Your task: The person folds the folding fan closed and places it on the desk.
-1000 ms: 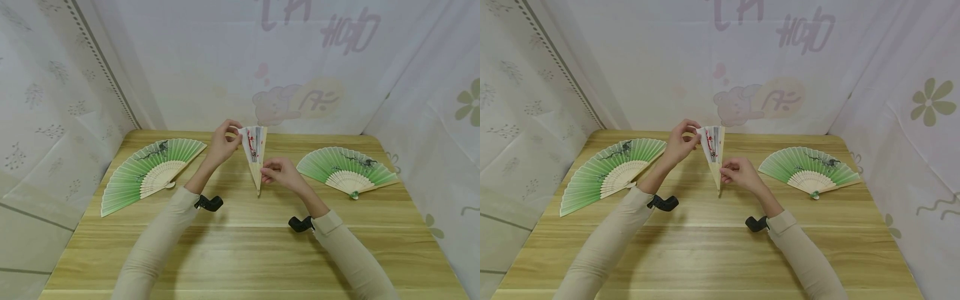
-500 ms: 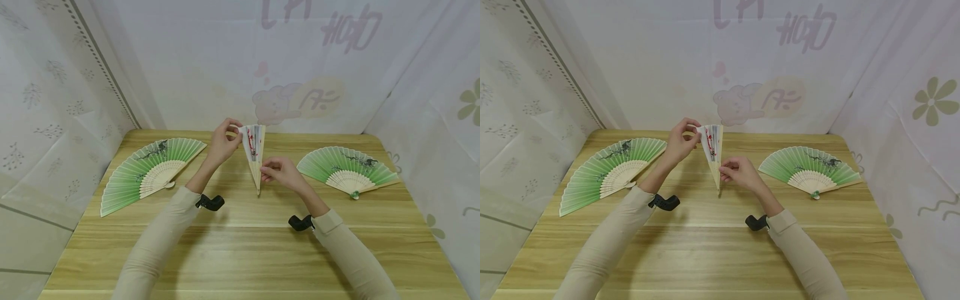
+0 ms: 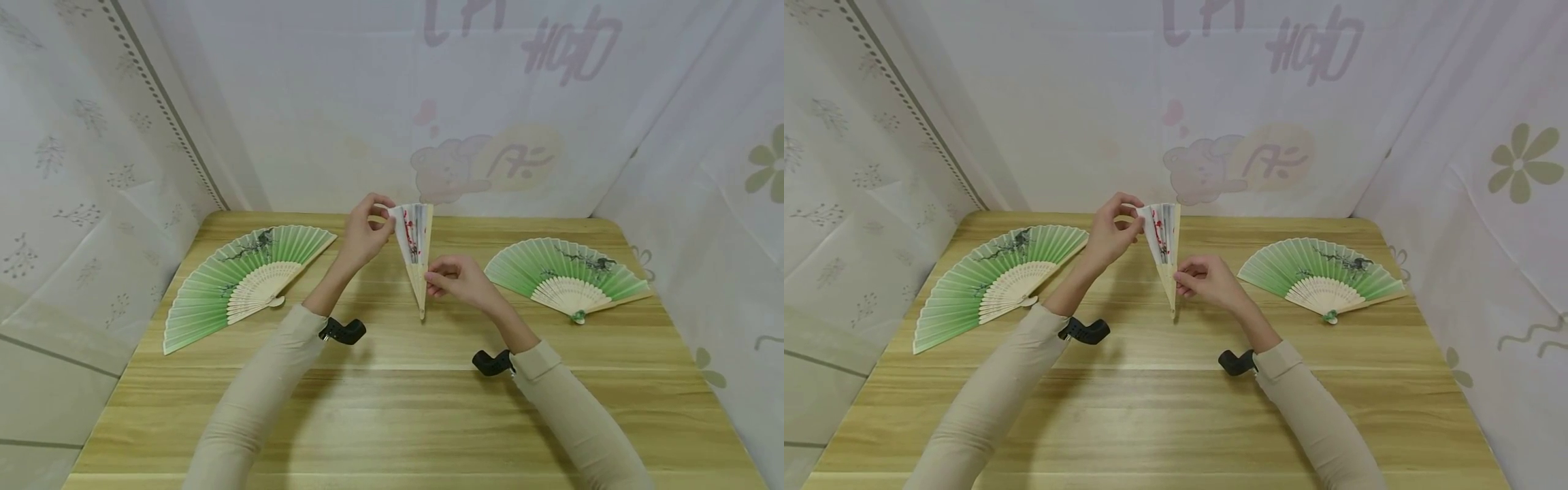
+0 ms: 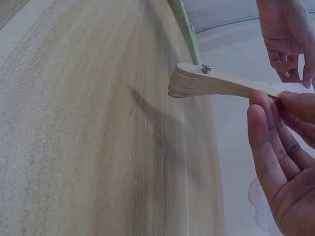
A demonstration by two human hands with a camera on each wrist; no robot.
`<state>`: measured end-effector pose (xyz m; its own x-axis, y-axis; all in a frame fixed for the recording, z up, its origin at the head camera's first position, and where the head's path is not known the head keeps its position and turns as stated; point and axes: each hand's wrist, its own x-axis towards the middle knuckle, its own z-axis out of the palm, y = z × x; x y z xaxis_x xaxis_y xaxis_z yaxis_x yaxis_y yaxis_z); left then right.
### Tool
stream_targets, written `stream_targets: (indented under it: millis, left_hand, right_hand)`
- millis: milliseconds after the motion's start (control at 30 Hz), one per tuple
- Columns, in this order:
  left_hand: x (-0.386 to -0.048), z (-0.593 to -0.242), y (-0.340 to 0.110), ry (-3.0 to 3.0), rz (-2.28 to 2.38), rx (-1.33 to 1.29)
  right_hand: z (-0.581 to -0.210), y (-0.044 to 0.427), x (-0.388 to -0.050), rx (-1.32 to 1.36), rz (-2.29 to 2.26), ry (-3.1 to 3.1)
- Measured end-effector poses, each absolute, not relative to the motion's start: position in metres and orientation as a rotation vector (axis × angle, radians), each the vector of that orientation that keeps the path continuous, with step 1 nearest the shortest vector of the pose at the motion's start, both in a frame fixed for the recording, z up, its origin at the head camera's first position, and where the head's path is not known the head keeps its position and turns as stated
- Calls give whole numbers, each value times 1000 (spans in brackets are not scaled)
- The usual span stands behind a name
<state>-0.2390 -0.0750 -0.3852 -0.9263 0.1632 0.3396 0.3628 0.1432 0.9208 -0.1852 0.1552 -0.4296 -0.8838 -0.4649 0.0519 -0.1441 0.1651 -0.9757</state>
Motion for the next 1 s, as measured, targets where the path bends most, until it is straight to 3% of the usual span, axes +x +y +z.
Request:
stream_targets:
  millis: [1000]
  left_hand:
    - [-238,-392,-73,-2288,-1953,-479]
  right_hand:
    - [-434,155,-185,-710,-1680,2228]
